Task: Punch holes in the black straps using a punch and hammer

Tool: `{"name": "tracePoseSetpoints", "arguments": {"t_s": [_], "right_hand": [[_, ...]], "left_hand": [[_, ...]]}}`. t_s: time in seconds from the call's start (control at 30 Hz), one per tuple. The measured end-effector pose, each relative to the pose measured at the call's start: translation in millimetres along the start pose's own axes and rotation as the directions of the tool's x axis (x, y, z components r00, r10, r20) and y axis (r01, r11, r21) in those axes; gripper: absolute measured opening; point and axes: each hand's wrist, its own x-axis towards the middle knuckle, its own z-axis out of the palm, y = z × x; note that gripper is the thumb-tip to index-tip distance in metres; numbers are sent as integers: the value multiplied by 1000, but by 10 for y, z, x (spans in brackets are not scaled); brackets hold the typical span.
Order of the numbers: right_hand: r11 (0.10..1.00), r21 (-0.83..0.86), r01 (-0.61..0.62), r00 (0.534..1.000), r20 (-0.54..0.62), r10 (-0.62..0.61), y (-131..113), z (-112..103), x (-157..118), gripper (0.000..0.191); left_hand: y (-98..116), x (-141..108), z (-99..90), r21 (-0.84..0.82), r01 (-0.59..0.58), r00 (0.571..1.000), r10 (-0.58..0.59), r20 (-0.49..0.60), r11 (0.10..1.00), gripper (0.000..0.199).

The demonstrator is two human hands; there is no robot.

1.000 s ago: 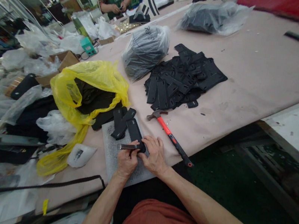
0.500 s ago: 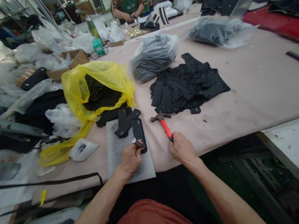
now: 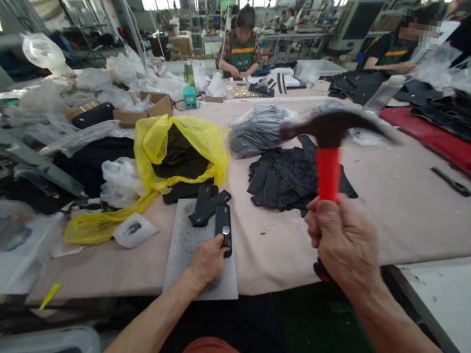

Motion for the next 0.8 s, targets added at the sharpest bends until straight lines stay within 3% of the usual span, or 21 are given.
{"name": "tracePoseSetpoints", "arguments": {"t_s": [0.03, 0.07, 0.13, 0.2, 0.27, 0.37, 0.43, 0.5, 0.57, 0.6, 0.63, 0.7, 0.77, 0.8], "right_hand": [[991, -77, 111, 989, -91, -118, -92, -51, -47, 30], [962, -180, 206, 968, -109, -228, -129, -82, -107, 29], [852, -374, 367, 928, 82, -364, -68, -101, -230, 31], [735, -483, 476, 870, 378, -315, 56, -106, -306, 33], [687, -530, 497, 839, 497, -222, 118, -129, -316, 33], [769, -497, 402, 910, 311, -275, 66, -167, -276, 27], [818, -433, 379, 925, 214, -315, 31, -167, -261, 26], [783, -455, 424, 896, 335, -291, 27, -161, -252, 27], [710, -504, 492, 832, 513, -212, 18, -174, -231, 28], [698, -517, 496, 824, 533, -191, 2, -186, -217, 29], [715, -520, 468, 849, 488, -201, -21, -198, -206, 29], [794, -482, 369, 925, 276, -262, -58, -204, -205, 27], [845, -428, 319, 947, 122, -296, -43, -177, -237, 30], [848, -418, 327, 945, 128, -302, -10, -159, -259, 31]], "left_hand": [[9, 1, -8, 3, 0, 1000, 0, 3, 1000, 11], [17, 3, -16, 6, 2, 1000, -2, 2, 1000, 11], [28, 2, -24, 3, 2, 1000, -2, -6, 1000, 11], [29, 0, -22, 0, 0, 1000, 0, -16, 1000, 11], [25, -2, -15, 2, -1, 1000, 1, -18, 1000, 10], [26, 3, -14, 14, -3, 1000, 3, -7, 1000, 11], [34, 11, -22, 22, 0, 1000, 0, 1, 1000, 11], [43, 17, -32, 27, 3, 1000, -4, 6, 1000, 9], [47, 21, -37, 26, 3, 1000, -3, 5, 1000, 8], [47, 22, -37, 25, 1, 1000, -1, 2, 1000, 8], [45, 22, -36, 22, 1, 1000, -1, -4, 1000, 9], [39, 21, -32, 22, 1, 1000, -1, -2, 1000, 9], [36, 22, -29, 29, 6, 1000, -6, 8, 1000, 10], [36, 23, -29, 31, 3, 1000, -4, 17, 1000, 9]]}}
